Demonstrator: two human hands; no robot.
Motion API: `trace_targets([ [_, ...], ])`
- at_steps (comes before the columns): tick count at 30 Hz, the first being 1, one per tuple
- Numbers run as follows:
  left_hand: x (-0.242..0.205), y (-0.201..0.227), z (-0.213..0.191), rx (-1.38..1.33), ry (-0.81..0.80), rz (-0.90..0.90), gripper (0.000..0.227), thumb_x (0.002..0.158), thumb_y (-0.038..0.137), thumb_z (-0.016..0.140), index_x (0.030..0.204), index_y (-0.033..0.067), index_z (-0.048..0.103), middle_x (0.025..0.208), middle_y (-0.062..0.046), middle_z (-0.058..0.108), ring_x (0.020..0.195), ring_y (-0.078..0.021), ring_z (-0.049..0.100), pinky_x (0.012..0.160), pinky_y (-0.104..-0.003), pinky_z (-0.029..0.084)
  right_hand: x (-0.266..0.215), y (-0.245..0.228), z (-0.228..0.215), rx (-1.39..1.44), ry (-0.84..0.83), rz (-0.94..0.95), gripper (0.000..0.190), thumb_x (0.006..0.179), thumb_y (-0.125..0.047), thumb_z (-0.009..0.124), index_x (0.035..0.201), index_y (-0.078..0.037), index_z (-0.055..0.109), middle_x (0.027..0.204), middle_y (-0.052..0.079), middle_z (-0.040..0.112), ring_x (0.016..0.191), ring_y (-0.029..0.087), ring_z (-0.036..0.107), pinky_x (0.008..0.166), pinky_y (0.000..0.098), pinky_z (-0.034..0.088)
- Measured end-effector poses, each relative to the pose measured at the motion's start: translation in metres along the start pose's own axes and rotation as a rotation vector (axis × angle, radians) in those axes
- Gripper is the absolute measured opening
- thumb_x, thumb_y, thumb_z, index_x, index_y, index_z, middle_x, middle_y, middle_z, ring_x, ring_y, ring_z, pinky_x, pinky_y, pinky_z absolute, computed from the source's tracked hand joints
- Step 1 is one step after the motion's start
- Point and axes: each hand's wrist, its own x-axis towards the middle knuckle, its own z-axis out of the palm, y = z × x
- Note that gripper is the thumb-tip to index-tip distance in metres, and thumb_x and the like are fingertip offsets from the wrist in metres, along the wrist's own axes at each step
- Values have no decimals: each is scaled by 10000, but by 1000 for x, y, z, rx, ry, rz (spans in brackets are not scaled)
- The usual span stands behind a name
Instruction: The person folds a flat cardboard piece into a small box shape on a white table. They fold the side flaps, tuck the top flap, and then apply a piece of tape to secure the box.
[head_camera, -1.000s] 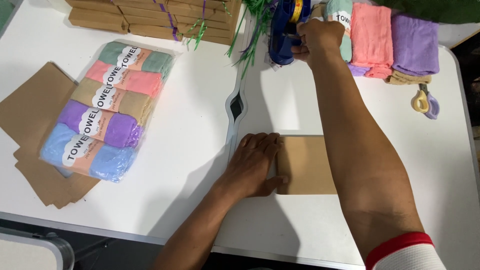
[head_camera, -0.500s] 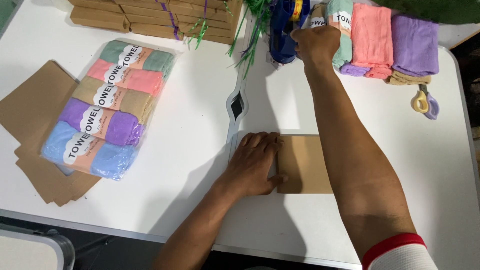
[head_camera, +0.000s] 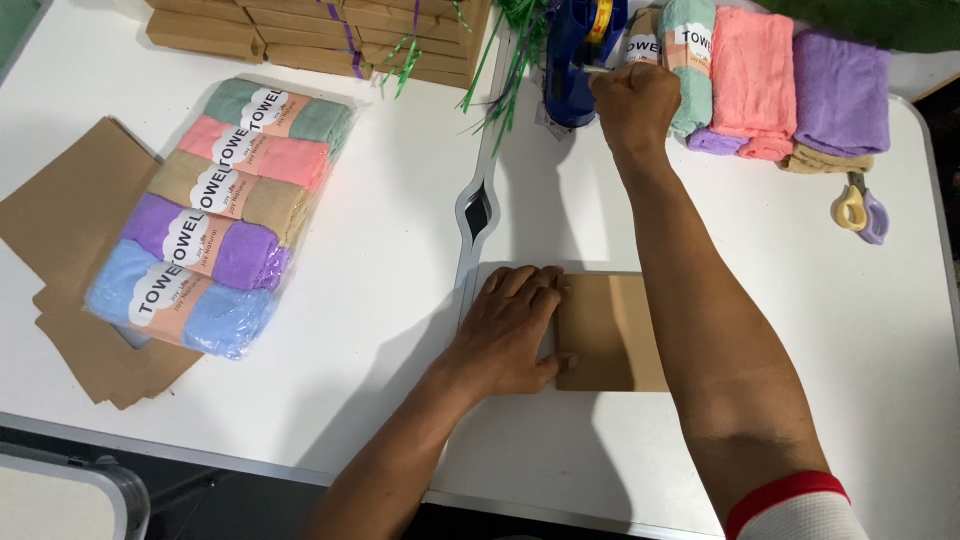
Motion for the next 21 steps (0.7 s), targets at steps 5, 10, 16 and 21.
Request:
trace_targets([
  [5, -1, 0, 4, -6, 27, 7, 638, 775, 481, 780, 1185, 28, 594, 1429, -140, 547, 1333, -298, 443, 1115, -449, 327, 12, 34, 8, -78, 20, -121, 473, 808, 32, 695, 593, -136, 309, 604, -80, 344, 647, 66, 434, 533, 278, 390],
  [10, 0, -1, 3, -12, 40, 19, 663, 783, 481, 781, 1224, 23, 594, 1413, -132, 549, 1318, -301, 447, 1107, -445, 334, 17, 53, 11, -105, 25, -227, 350, 722, 60, 599, 611, -117, 318, 591, -53, 342, 615, 92, 301, 541, 299, 290],
  [16, -1, -5, 3, -24, 0, 37, 717, 813, 471, 747, 1339, 42, 517, 1507, -150, 460, 1400, -344, 383, 1143, -502, 304, -20, 19, -34, 56, -162, -109, 395, 903, 5, 822, 622, -118, 573, 605, -14, 619, 571, 78, 618, 518, 280, 571],
  [21, -1, -7, 5, -10, -12, 54, 725, 831, 480, 743, 1329, 18, 489, 1502, -140, 429, 1387, -371, 380, 1124, -521, 311, -65, -7, -131, 233, -356, 53, 156, 855, 49, 766, 995, 10, 706, 815, 112, 705, 726, 143, 694, 736, 229, 610],
])
